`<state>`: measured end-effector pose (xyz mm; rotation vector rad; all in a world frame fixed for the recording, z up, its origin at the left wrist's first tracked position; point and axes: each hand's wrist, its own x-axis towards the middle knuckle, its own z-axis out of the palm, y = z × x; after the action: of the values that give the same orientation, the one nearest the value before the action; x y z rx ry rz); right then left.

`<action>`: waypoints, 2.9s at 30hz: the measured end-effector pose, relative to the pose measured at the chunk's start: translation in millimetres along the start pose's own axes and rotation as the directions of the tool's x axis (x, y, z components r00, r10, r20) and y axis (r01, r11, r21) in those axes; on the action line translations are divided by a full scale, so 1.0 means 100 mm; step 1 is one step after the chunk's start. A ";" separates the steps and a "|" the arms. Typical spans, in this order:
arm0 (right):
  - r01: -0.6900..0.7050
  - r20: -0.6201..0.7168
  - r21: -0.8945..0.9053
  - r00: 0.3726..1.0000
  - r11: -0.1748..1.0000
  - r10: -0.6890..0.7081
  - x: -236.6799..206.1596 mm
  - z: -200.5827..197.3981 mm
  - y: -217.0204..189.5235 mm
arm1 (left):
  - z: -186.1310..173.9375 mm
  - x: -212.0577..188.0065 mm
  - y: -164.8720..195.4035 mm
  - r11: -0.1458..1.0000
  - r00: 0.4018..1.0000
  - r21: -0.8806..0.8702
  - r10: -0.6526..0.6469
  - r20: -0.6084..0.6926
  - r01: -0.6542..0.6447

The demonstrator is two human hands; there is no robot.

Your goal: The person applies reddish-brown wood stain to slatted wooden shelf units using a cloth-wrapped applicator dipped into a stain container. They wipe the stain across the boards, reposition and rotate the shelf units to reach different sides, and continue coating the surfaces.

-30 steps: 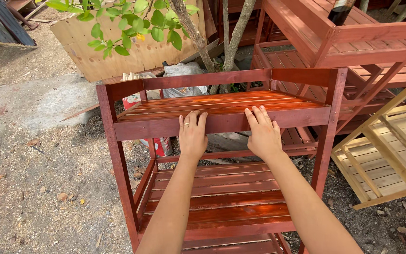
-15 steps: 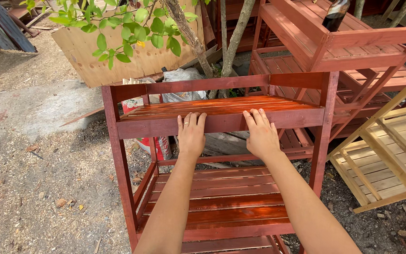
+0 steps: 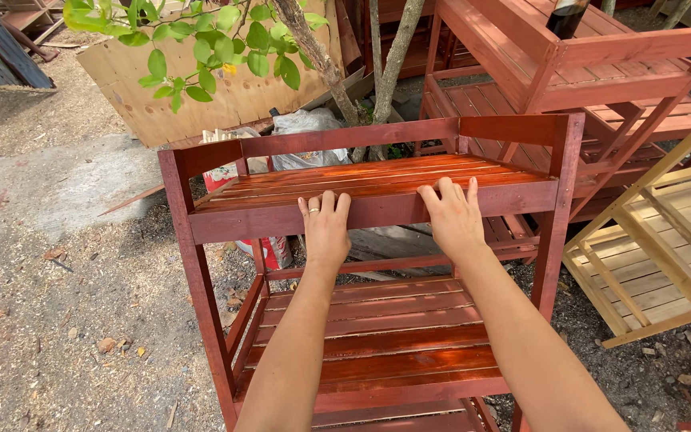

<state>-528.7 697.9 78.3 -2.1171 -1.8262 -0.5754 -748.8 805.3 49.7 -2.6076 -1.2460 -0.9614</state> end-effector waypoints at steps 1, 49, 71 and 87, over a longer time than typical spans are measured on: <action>0.006 0.000 0.009 1.000 1.000 -0.006 -0.03 -0.02 -0.01 | -0.03 -0.04 0.01 1.000 1.000 -0.009 0.008 0.010 -0.008; -0.649 0.303 0.730 0.590 0.216 0.749 -1.77 -0.24 1.31 | -0.31 -0.35 1.92 0.965 0.964 -0.050 0.261 0.059 -0.258; -0.421 0.204 0.906 0.353 -0.040 0.913 -3.14 -0.39 1.42 | -0.35 -0.94 2.43 0.839 0.883 -0.280 0.462 -0.085 -0.466; -0.645 0.194 0.752 0.411 0.134 0.891 -2.07 0.47 1.95 | 0.22 -0.24 2.13 0.948 0.959 -0.166 0.282 0.040 -0.272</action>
<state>-355.6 508.1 -53.2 -1.8141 -0.3319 0.1624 -593.1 656.1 55.6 -2.8544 -0.8100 -0.9660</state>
